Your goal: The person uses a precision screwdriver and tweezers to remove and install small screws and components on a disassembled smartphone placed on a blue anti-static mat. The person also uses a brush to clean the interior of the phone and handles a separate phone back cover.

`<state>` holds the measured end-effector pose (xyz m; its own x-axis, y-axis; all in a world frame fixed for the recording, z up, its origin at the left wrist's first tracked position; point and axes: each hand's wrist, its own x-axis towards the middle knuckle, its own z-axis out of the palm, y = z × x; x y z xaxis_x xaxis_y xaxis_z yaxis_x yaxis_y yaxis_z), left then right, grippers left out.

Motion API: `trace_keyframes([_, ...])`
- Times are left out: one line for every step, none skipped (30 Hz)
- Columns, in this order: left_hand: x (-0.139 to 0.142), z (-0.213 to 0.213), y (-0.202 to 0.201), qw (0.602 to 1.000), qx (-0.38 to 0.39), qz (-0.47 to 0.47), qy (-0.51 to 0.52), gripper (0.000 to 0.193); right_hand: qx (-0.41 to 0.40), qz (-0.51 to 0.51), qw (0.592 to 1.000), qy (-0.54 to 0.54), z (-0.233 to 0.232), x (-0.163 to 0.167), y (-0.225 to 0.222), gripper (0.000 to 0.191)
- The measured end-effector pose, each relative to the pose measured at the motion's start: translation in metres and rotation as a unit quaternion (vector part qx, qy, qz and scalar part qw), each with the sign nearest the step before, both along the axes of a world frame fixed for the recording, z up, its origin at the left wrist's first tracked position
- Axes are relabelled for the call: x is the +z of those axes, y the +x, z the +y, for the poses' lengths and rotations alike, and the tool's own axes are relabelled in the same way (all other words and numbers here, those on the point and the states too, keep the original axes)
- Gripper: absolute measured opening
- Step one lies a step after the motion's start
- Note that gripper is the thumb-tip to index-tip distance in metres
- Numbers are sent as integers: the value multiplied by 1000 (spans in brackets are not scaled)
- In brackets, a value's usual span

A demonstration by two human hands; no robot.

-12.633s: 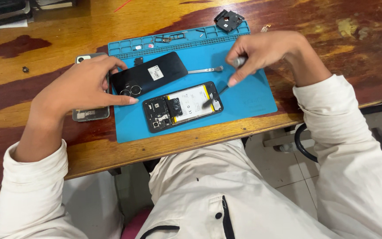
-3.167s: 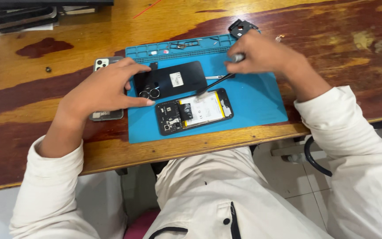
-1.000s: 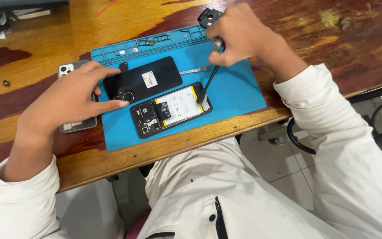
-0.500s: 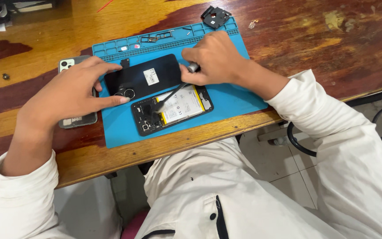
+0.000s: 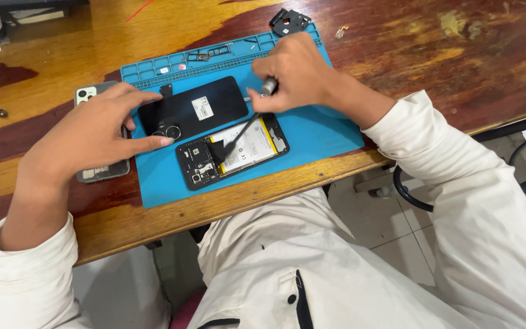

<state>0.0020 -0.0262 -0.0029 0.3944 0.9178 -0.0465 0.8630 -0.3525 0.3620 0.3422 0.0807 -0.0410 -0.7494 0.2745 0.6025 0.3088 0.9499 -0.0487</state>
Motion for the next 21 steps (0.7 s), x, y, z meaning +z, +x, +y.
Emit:
trace_keyframes([1,0,-1,1000,-6,-8,5,79,-10,4,1000,9,1,1,1,40])
trace_keyframes([1,0,-1,1000,-12,-16,7,78,-14,8,1000,7,1,2,0,40])
trace_keyframes([1,-1,-1,1000,-11,-16,6,78,-18,11,1000,3,-1,1,-1,39])
trace_keyframes([1,-1,-1,1000,-8,-15,5,78,-21,15,1000,0,-3,-1,-3,39])
trace_keyframes([1,-2,-1,1000,-5,-15,4,78,-2,11,1000,-7,-7,-3,-7,38])
trace_keyframes([0,-2,0,1000,-4,-14,3,78,18,8,1000,-14,-11,-5,-10,38])
trace_keyframes([0,-2,0,1000,-3,-13,4,79,38,5,999,-20,-14,-6,-12,37])
trace_keyframes([0,-1,0,1000,-2,-12,4,79,37,5,999,-19,-15,-6,-13,38])
trace_keyframes([0,-1,1,1000,-7,-12,6,79,36,6,999,-19,-15,-5,-13,40])
trace_keyframes([0,-1,1,1000,-11,-12,7,79,37,6,999,-20,-15,-4,-13,41])
trace_keyframes([1,-1,1,1000,-13,-12,9,79,13,16,1000,-8,-14,-2,-13,40])
trace_keyframes([1,-1,2,999,-28,-26,16,78,-7,26,1000,5,-14,-1,-12,40])
trace_keyframes([1,-1,3,998,-40,-38,23,77,-25,38,999,17,-14,0,-13,40])
trace_keyframes([3,0,3,997,-52,-50,33,77,-27,33,999,0,-15,0,-15,41])
trace_keyframes([4,0,4,998,-45,-46,27,76,-29,28,999,-15,-19,-1,-17,42])
trace_keyframes([5,-1,5,998,-38,-44,21,76,-32,21,999,-31,-22,-1,-20,43])
trace_keyframes([6,-1,7,998,-32,-43,13,76,-11,25,999,-30,-25,-1,-22,43])
trace_keyframes([7,-1,9,998,-31,-44,16,75,9,28,999,-30,-27,-1,-24,43])
trace_keyframes([8,-2,10,998,-31,-46,17,75,28,31,999,-31,-28,1,-25,43])
trace_keyframes([9,-2,11,998,-33,-47,18,75,10,24,999,-23,-29,2,-26,43])
trace_keyframes([9,-3,12,998,-29,-43,18,76,-9,17,1000,-14,-28,5,-26,42])
